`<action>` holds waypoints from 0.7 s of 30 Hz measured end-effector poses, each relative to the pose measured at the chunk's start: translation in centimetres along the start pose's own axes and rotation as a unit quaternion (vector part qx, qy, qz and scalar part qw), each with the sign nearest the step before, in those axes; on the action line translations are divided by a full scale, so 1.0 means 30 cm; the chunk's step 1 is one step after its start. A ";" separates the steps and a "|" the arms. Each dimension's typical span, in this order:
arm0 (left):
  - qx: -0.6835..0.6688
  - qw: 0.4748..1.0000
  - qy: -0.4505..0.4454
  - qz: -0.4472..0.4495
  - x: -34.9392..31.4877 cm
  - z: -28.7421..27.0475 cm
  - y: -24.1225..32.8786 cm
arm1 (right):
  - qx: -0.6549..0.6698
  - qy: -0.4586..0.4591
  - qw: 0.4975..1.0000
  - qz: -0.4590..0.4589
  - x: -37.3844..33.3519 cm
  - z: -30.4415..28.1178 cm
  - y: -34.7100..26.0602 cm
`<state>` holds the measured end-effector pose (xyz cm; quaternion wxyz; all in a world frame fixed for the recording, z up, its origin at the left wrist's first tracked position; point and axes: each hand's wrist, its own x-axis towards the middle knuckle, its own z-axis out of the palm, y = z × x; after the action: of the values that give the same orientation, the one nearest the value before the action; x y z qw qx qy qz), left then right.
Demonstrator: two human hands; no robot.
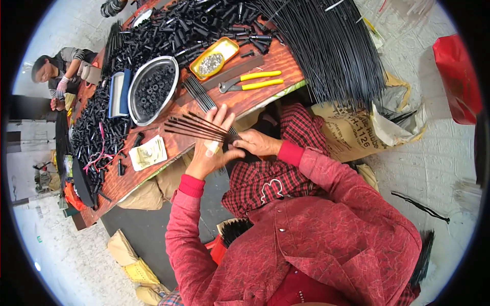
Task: Assembling electrical wires by attaching small metal components and plastic casings using crimping pliers.
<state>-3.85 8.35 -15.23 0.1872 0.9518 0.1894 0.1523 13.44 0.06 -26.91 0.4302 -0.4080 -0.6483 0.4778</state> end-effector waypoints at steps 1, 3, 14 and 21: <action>0.011 1.000 0.018 0.002 0.003 0.012 -0.007 | -0.009 0.003 1.000 0.009 0.003 -0.002 0.022; 0.045 0.998 0.041 0.007 0.025 0.027 -0.019 | 0.031 -0.038 0.999 -0.002 0.029 -0.028 -0.016; 0.076 0.996 0.054 -0.001 0.086 0.023 -0.065 | -0.018 -0.014 1.000 0.002 0.093 -0.083 -0.048; 0.105 0.994 0.036 -0.007 0.085 0.008 -0.073 | -0.170 -0.048 0.984 0.014 0.064 -0.128 -0.095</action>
<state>-2.18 11.24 -15.79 0.0806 0.9587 0.2175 0.1648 16.18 2.31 -23.16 0.3160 -0.4610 -0.7340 0.3859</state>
